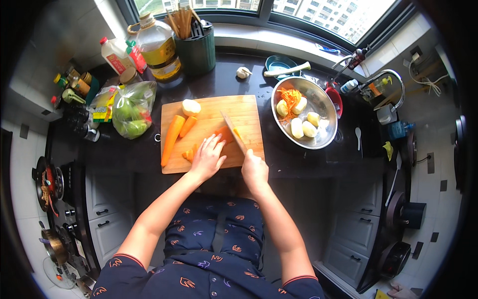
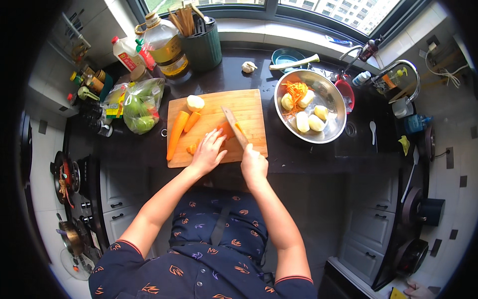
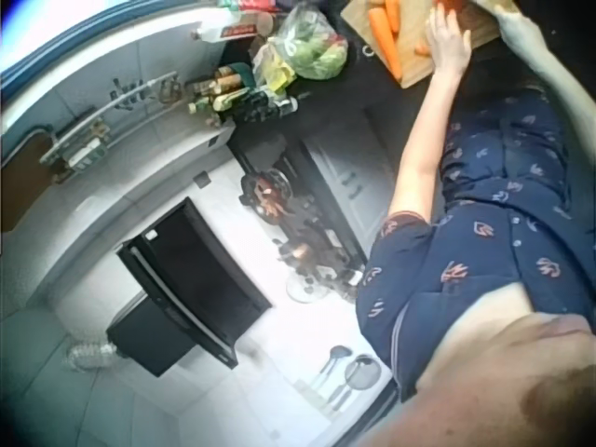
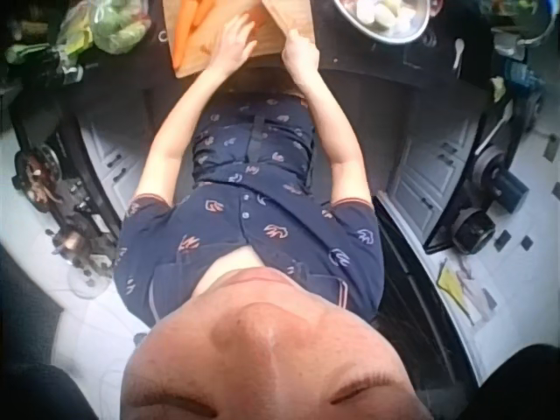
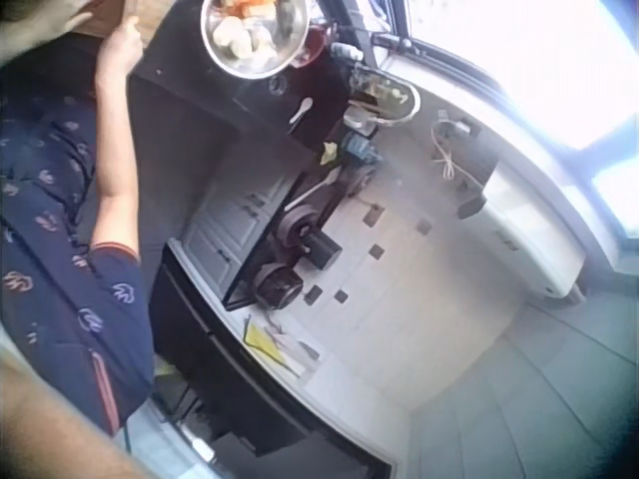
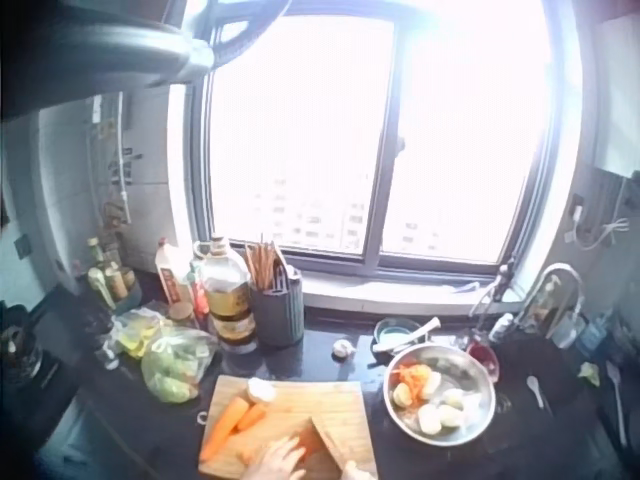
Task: The person slices a carrot into thin strips on a wooden cutting board using a large knife. The person holds the carrot with their left hand and uses the knife in their right hand to cut the vegetable into uniform julienne pieces. A metal bowl containing peeled potatoes and previously cut carrots is visible nearby.
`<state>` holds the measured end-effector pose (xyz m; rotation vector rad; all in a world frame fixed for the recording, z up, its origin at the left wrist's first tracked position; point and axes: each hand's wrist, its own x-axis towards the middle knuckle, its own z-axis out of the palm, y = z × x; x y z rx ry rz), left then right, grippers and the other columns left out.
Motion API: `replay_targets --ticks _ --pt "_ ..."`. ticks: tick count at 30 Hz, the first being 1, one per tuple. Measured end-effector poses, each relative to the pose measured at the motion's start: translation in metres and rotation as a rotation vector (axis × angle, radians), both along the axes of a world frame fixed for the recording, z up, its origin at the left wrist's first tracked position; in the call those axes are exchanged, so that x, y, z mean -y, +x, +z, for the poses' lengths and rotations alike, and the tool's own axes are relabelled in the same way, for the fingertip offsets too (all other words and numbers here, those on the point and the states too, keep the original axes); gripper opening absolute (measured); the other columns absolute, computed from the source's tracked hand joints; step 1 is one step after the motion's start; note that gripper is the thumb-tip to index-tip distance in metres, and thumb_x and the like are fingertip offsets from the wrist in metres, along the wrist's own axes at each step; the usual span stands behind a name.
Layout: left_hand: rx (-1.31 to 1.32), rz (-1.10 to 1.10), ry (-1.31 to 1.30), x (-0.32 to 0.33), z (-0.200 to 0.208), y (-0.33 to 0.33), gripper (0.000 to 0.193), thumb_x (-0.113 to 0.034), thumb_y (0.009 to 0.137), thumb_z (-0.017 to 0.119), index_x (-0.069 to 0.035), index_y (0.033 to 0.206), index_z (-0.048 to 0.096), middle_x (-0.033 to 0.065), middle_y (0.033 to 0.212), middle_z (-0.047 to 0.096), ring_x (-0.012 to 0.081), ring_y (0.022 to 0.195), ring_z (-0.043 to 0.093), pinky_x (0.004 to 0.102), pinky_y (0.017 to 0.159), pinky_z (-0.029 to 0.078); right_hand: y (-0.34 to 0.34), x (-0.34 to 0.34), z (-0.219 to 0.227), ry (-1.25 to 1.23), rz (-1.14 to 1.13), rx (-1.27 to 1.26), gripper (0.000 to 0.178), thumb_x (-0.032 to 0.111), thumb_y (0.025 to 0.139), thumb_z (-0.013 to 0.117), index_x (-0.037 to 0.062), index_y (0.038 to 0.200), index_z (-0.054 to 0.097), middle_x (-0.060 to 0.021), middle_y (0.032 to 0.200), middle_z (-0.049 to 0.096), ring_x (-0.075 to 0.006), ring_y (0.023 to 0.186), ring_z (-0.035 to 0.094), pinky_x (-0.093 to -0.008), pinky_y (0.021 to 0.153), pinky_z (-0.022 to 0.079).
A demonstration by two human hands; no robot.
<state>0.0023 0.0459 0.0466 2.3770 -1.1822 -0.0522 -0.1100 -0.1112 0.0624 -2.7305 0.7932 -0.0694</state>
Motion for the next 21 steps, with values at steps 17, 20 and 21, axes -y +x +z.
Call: replay_targets --ticks 17,20,21 --pt "0.059 -0.340 0.501 0.140 0.062 0.089 0.021 0.000 0.077 0.073 -0.009 0.096 0.078 0.0087 0.097 0.075 0.0278 0.095 0.071 0.0381 0.082 0.058 -0.002 0.005 0.001 0.107 0.032 -0.008 0.007 0.003 0.091 0.061 0.0041 0.094 0.055 -0.0178 0.070 0.072 -0.0317 0.067 0.076 -0.0399 0.059 0.062" --pt "0.021 -0.442 0.691 0.162 0.060 0.092 0.019 -0.002 0.074 0.074 -0.009 0.091 0.079 0.0107 0.086 0.077 0.0294 0.074 0.075 0.0384 0.068 0.058 -0.003 0.014 -0.007 0.152 0.044 -0.005 0.008 0.002 0.091 0.061 0.0032 0.096 0.054 -0.0192 0.073 0.072 -0.0325 0.069 0.076 -0.0406 0.060 0.062" --pt "0.019 -0.437 0.779 0.168 0.057 0.092 0.019 -0.003 0.074 0.075 -0.010 0.091 0.079 0.0106 0.086 0.077 0.0293 0.075 0.075 0.0383 0.068 0.058 -0.002 0.017 -0.004 0.167 0.050 0.000 0.008 0.002 0.091 0.060 0.0031 0.096 0.054 -0.0193 0.074 0.073 -0.0326 0.070 0.076 -0.0407 0.061 0.063"
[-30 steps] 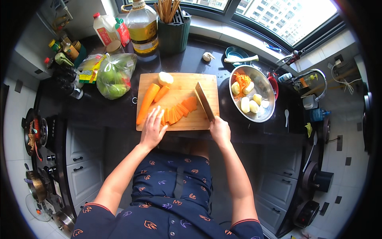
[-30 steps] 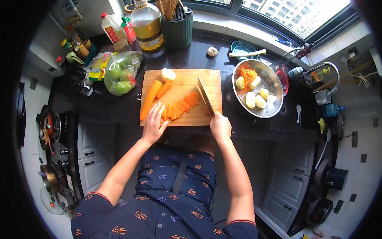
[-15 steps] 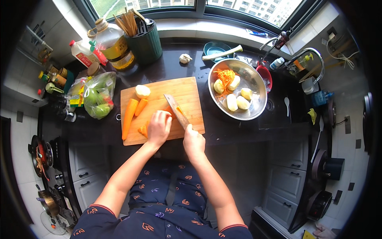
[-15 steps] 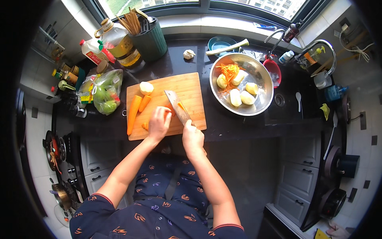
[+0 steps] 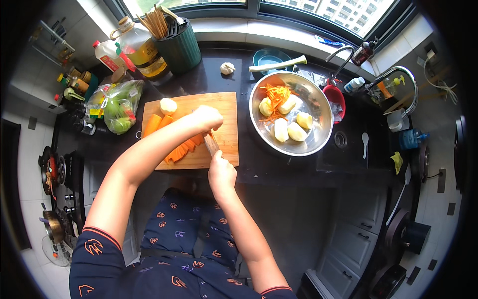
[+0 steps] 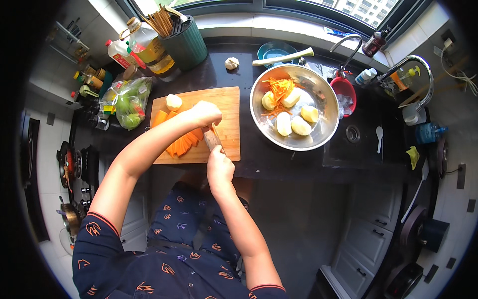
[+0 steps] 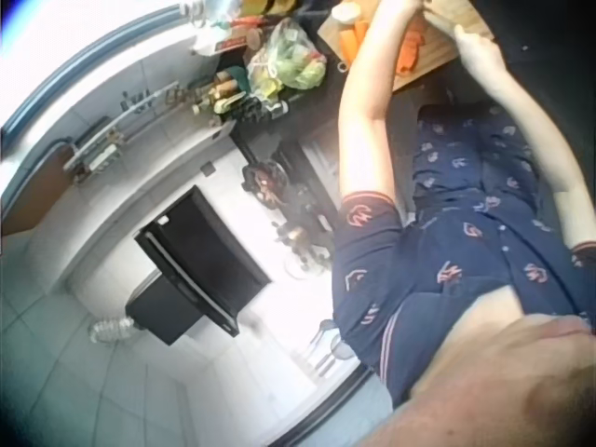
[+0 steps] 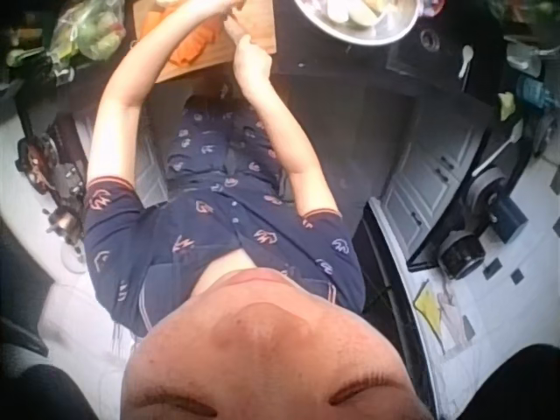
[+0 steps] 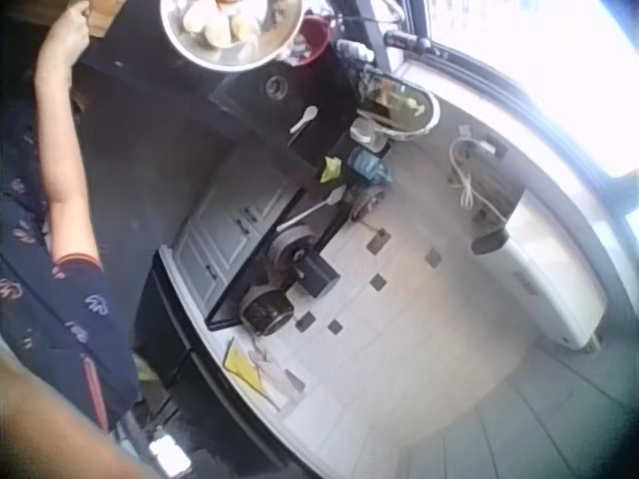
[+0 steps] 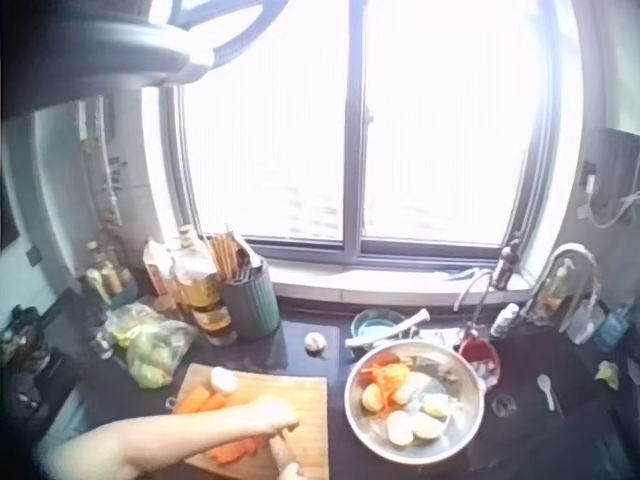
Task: The person slices a carrot into thin strips on a wooden cutting board using a large knife. The person holds the carrot with their left hand and uses the knife in their right hand to cut the vegetable into uniform julienne pieces. A metal bowl containing peeled potatoes and previously cut carrots is visible nearby.
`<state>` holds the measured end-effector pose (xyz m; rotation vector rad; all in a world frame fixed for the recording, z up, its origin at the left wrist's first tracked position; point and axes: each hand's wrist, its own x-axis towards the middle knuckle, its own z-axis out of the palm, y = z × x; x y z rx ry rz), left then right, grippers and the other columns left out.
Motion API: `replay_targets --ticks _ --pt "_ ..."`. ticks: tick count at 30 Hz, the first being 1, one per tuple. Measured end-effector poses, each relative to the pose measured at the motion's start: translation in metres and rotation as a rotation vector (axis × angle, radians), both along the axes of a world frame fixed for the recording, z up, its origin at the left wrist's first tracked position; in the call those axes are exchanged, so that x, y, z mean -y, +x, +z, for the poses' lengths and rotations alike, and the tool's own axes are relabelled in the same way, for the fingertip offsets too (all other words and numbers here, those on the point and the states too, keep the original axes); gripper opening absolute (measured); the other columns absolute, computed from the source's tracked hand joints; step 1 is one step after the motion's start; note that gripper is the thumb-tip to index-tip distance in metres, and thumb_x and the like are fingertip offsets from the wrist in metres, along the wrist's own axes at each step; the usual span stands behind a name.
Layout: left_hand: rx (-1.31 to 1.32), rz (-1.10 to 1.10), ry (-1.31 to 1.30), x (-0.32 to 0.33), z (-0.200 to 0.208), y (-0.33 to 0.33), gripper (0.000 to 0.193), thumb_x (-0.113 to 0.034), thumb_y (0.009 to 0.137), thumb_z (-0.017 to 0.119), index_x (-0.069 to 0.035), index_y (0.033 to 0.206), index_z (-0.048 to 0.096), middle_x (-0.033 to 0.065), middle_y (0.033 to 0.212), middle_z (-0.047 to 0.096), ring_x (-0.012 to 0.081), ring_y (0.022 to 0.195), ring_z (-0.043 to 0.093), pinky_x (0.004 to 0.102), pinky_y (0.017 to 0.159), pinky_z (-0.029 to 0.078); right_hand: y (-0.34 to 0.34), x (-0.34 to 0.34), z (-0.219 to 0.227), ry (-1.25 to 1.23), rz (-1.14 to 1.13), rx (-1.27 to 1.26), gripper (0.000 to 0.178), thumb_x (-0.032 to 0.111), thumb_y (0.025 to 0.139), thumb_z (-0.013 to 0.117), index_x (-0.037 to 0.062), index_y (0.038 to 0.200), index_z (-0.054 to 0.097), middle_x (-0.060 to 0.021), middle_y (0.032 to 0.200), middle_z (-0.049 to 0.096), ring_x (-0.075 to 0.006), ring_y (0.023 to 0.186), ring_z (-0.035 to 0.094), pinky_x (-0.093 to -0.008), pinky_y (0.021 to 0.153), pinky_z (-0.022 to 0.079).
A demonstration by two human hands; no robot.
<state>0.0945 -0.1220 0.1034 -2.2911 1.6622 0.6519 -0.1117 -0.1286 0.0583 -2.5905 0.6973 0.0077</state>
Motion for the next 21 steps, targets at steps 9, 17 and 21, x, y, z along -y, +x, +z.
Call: replay_targets --ticks 9,17,21 --pt "-0.043 0.203 -0.352 -0.009 0.029 -0.003 0.008 -0.009 0.087 0.063 -0.009 0.093 0.069 0.0095 0.099 0.073 0.0267 0.098 0.070 0.0361 0.083 0.054 -0.002 -0.012 -0.015 -0.207 0.038 0.074 0.005 0.008 0.094 0.059 0.0035 0.095 0.060 -0.0105 0.064 0.070 -0.0225 0.059 0.074 -0.0336 0.052 0.060" --pt "-0.272 0.499 -0.773 -0.127 0.061 0.041 0.028 0.021 0.082 0.056 0.002 0.101 0.064 0.0126 0.098 0.064 0.0216 0.096 0.068 0.0320 0.090 0.058 -0.006 0.016 0.005 -0.049 0.061 0.085 0.004 0.008 0.094 0.059 0.0049 0.092 0.058 -0.0172 0.070 0.071 -0.0326 0.066 0.075 -0.0428 0.059 0.062" --pt "-0.351 0.423 -0.616 -0.148 -0.005 0.038 0.029 0.021 0.080 0.059 0.001 0.099 0.066 0.0128 0.101 0.066 0.0237 0.096 0.070 0.0331 0.090 0.060 -0.007 0.030 0.014 0.138 0.009 0.119 0.009 0.011 0.095 0.057 0.0023 0.093 0.061 -0.0253 0.074 0.070 -0.0431 0.072 0.073 -0.0512 0.066 0.061"
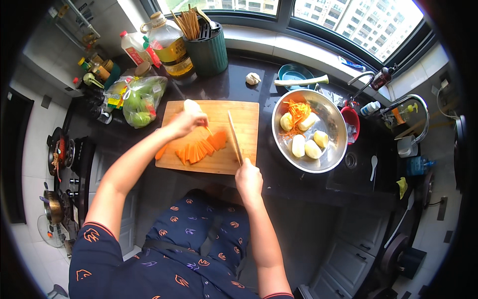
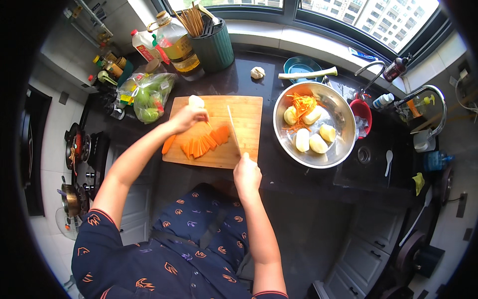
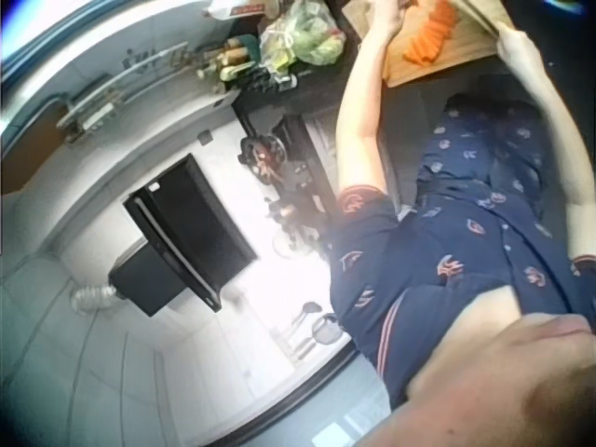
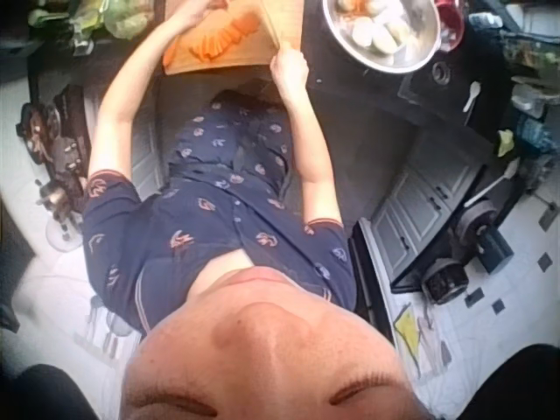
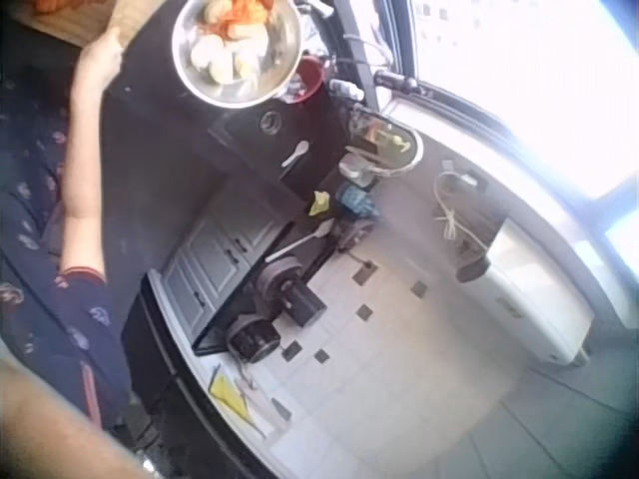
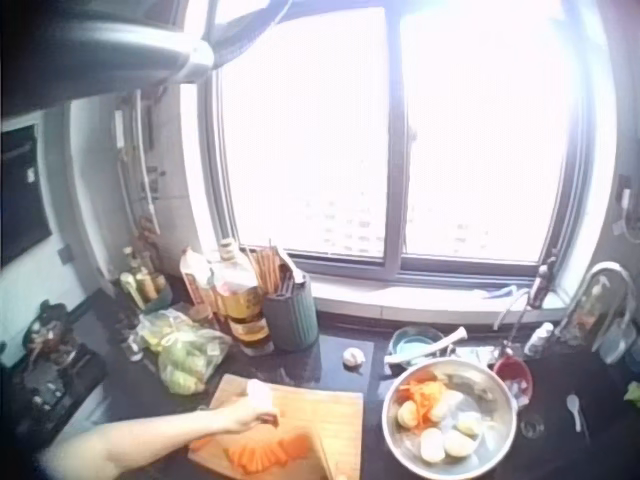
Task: The person slices a carrot into thin strips on a wooden cutting board using a large knife. The person holds the carrot with their left hand and uses the knife in their right hand to cut the vegetable into uniform julienne pieces. A metal bowl containing peeled potatoes and previously cut carrots is visible nearby.
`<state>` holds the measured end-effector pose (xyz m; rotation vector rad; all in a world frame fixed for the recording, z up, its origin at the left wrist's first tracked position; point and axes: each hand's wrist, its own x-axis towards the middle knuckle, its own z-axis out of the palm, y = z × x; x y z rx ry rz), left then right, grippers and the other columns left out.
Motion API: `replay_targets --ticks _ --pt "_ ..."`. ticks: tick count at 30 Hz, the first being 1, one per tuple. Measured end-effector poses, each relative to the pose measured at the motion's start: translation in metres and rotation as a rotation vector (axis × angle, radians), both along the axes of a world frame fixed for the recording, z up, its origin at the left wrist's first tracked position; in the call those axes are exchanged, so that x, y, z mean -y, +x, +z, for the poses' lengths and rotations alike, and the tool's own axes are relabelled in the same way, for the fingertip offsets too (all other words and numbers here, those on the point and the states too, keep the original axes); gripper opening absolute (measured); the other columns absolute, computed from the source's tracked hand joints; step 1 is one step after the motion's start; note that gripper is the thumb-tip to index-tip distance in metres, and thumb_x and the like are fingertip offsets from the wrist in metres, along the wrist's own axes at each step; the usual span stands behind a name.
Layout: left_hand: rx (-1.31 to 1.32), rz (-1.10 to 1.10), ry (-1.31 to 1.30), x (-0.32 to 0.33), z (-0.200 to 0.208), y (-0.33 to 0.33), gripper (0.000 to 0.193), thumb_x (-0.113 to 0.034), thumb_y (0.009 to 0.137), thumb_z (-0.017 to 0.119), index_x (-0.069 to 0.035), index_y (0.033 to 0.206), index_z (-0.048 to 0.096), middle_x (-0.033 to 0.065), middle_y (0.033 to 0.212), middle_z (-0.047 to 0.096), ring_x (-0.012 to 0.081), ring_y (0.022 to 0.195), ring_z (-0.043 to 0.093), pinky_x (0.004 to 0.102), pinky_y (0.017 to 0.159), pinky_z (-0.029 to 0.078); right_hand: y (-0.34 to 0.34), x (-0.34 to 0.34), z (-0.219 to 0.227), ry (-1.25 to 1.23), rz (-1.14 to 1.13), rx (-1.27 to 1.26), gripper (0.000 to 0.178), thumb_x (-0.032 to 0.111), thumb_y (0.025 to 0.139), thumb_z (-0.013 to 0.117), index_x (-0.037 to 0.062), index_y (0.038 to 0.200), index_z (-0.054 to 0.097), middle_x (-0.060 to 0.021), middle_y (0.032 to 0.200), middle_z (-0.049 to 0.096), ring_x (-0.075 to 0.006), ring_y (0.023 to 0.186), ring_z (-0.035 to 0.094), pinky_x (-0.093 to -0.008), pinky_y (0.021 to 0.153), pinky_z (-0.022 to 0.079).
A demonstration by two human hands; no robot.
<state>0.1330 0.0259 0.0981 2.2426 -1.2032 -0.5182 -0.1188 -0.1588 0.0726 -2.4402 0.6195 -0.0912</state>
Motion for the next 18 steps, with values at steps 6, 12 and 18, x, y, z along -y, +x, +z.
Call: replay_targets --ticks 6,12,18 --pt "-0.030 -0.048 0.071 0.022 -0.040 -0.020 0.019 0.005 0.083 0.071 -0.009 0.096 0.071 0.0089 0.097 0.068 0.0281 0.095 0.069 0.0367 0.081 0.057 0.003 0.008 -0.003 0.110 -0.095 -0.006 0.013 0.011 0.095 0.059 -0.0009 0.097 0.062 -0.0278 0.080 0.070 -0.0474 0.079 0.070 -0.0540 0.071 0.058" --pt "0.056 -0.090 0.029 0.013 -0.037 -0.020 0.012 -0.003 0.084 0.074 -0.010 0.092 0.070 0.0069 0.095 0.068 0.0272 0.094 0.069 0.0379 0.077 0.056 0.001 -0.003 0.002 0.090 -0.142 -0.068 0.011 0.013 0.096 0.060 0.0020 0.095 0.059 -0.0282 0.078 0.068 -0.0486 0.078 0.069 -0.0562 0.069 0.056" --pt "0.131 -0.060 -0.105 0.000 -0.049 -0.022 0.008 -0.014 0.084 0.078 -0.011 0.088 0.072 0.0039 0.097 0.069 0.0247 0.093 0.069 0.0369 0.074 0.056 0.010 -0.010 0.007 0.048 -0.142 -0.108 0.010 0.013 0.097 0.060 0.0027 0.095 0.059 -0.0289 0.075 0.067 -0.0487 0.076 0.069 -0.0559 0.068 0.056"
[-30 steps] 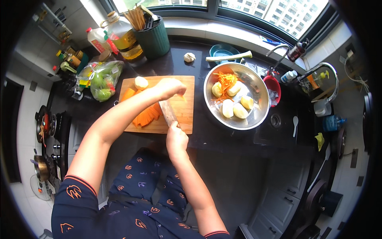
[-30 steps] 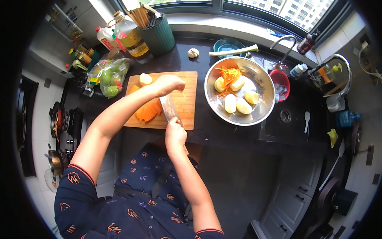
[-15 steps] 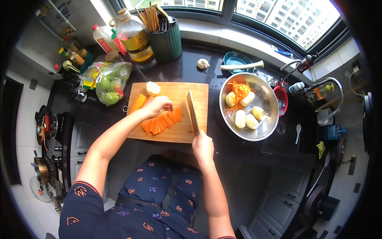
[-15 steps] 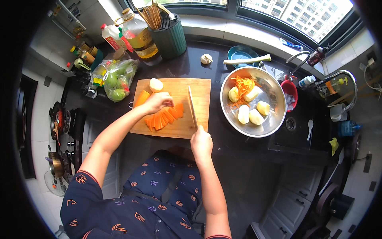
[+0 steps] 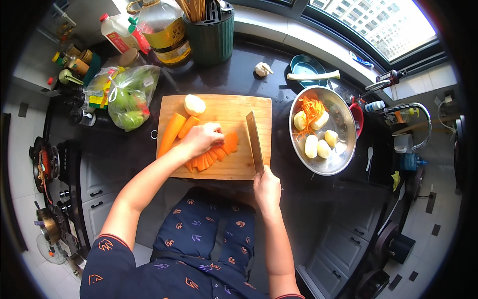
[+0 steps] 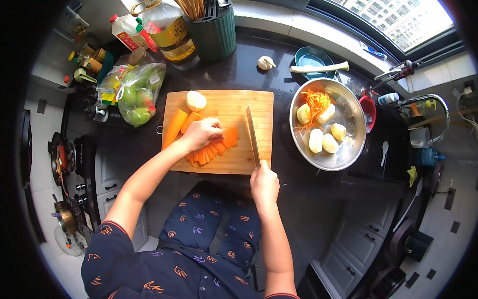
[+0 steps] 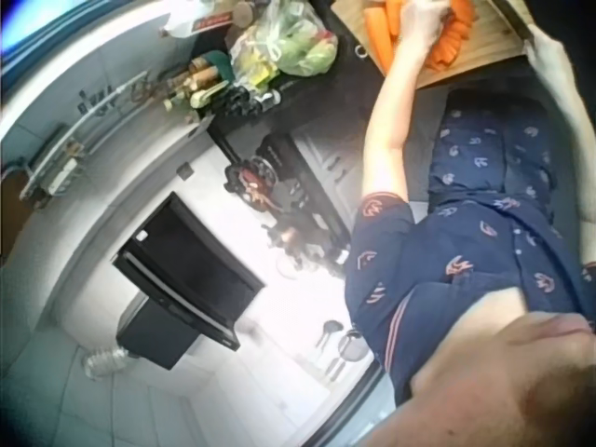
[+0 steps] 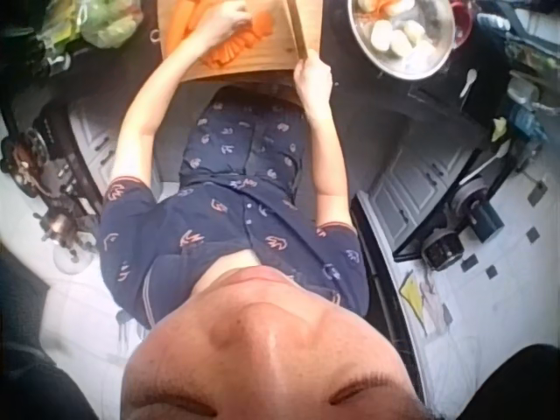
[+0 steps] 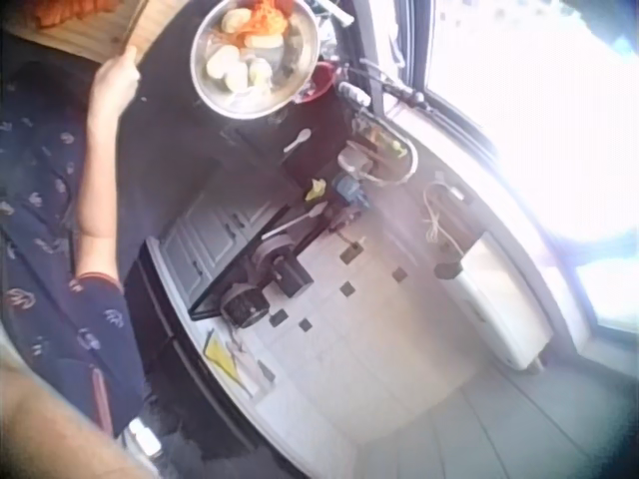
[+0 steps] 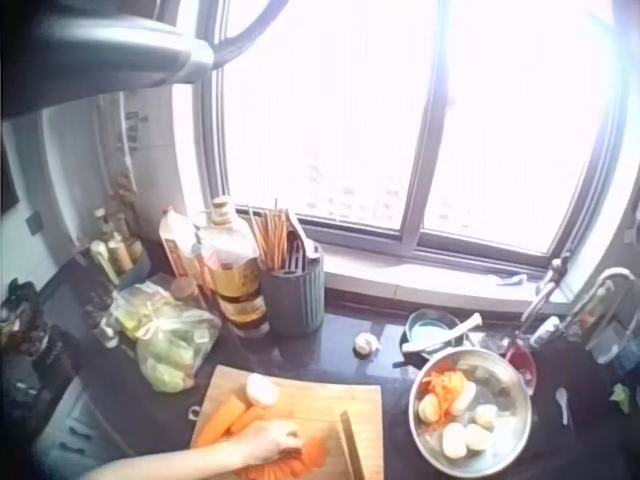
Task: The person slices a carrot into thin strips on a wooden cutting board using a large knife. The person holds the carrot with their left hand and uses the knife in their right hand to cut the vegetable into uniform julienne pieces. A metal bowl containing peeled potatoes and previously cut carrots is visible nearby.
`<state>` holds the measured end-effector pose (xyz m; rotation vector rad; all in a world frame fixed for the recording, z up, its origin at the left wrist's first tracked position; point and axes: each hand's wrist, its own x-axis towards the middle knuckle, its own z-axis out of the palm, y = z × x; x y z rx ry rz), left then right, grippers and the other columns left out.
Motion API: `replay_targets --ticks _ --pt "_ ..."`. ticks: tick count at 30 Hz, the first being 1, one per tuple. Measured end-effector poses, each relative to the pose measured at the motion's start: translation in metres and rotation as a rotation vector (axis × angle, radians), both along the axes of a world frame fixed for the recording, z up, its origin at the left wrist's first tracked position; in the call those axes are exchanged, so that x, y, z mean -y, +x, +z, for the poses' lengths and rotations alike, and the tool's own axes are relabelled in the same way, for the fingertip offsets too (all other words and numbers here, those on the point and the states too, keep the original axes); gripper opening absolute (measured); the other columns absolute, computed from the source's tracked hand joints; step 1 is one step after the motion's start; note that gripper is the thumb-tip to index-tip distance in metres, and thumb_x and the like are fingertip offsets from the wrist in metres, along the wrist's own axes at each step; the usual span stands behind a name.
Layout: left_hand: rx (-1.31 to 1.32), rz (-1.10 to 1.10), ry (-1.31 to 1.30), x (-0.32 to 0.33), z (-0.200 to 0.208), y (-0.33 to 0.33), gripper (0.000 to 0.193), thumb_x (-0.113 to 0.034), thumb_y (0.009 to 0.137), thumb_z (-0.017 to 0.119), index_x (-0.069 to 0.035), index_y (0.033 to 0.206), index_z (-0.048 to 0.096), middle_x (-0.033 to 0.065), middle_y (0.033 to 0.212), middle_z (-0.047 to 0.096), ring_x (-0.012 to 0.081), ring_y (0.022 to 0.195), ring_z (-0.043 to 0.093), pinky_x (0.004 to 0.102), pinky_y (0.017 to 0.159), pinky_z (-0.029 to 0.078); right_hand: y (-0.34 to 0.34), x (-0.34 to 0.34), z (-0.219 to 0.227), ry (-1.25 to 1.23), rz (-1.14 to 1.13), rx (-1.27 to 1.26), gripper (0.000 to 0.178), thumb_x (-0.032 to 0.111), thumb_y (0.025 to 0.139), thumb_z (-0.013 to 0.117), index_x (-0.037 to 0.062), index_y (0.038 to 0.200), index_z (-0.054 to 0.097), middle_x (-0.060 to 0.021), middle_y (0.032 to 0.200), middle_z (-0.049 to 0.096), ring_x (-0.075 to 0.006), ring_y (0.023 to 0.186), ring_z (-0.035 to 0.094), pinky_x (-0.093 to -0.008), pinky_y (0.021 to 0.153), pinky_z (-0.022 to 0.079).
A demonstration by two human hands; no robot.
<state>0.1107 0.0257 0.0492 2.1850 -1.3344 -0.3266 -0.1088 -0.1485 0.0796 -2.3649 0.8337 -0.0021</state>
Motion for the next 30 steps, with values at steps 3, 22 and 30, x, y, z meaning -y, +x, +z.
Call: replay_targets --ticks 3,22,30 --pt "0.057 0.093 -0.032 -0.006 0.003 -0.010 0.010 -0.018 0.085 0.079 -0.013 0.092 0.076 0.0034 0.101 0.069 0.0236 0.094 0.069 0.0360 0.076 0.057 0.000 0.002 -0.001 -0.008 -0.014 -0.007 0.011 0.013 0.097 0.060 0.0023 0.095 0.059 -0.0286 0.075 0.067 -0.0485 0.075 0.069 -0.0558 0.067 0.056" --pt "-0.086 0.472 -0.239 0.040 0.016 -0.098 0.037 -0.006 0.090 0.072 -0.003 0.126 0.064 0.0183 0.132 0.059 0.0371 0.124 0.059 0.0423 0.103 0.050 0.020 0.002 -0.005 -0.289 -0.091 0.182 0.055 0.014 0.087 0.071 0.0115 0.140 0.058 -0.0119 0.092 0.066 -0.0325 0.075 0.069 -0.0442 0.063 0.058" --pt "-0.082 0.464 -0.177 0.077 0.005 -0.083 0.035 -0.005 0.092 0.069 0.000 0.126 0.062 0.0194 0.133 0.058 0.0388 0.126 0.055 0.0448 0.108 0.045 0.030 0.019 -0.015 -0.039 -0.088 0.269 0.050 0.011 0.084 0.071 0.0112 0.133 0.060 -0.0140 0.090 0.067 -0.0325 0.080 0.070 -0.0432 0.069 0.058"
